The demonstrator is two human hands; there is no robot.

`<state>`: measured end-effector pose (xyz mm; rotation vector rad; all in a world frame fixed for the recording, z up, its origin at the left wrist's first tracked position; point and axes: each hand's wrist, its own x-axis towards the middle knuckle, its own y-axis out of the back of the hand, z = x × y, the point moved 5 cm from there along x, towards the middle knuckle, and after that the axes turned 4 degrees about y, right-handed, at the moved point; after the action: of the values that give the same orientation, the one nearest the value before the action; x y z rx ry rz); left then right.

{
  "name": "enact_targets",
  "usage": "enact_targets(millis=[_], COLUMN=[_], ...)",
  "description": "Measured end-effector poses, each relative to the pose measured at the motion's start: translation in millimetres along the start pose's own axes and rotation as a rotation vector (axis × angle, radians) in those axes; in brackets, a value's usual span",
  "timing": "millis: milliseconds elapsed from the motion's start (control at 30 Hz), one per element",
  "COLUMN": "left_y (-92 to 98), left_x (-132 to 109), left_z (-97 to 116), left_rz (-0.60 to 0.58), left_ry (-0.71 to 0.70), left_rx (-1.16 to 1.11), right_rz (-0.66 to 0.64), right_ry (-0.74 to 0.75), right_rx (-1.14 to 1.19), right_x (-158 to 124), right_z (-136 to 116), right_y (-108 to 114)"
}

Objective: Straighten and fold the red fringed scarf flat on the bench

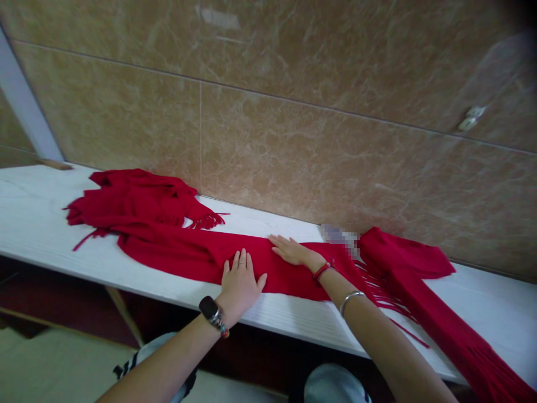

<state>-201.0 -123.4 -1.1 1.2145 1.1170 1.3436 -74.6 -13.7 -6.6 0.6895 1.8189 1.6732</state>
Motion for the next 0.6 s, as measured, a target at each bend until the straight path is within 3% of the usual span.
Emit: enact_targets(millis=[67,133,233,400,533,600], left_y=[6.2,12.7,16.5,11.3,8.6,7.6], left_x=[-3.3,-5.4,-7.1,-9.7,-11.7,-12.2], left_z=[-0.2,-2.8,-8.6,-12.3,-8.3,-6.9], left_rz=[0.001,-0.001,-0.039,-0.063,0.043,0.084], left_ry=[0.026,0.077,0.155,0.135,0.009,-0.024], left_rx=[0.048,0.101,0.130,0.140,0.110,0.079], right_rz=[0.036,0.065,0.015,0.002,0.045,0.081], right_ry=[0.045,0.193,0.357,0.254,0.121,0.146], right_rx=[-0.016,0.021,0.106,0.070,0.002,0.005], right_x=[3.3,6.7,10.2,18.8,29.1,34.3], right_z=[-5.7,-23.5,-47.9,-37.4,-20.2,-25.0], right_y=[5.6,9.9,7.6,-0.5,1.0,5.0])
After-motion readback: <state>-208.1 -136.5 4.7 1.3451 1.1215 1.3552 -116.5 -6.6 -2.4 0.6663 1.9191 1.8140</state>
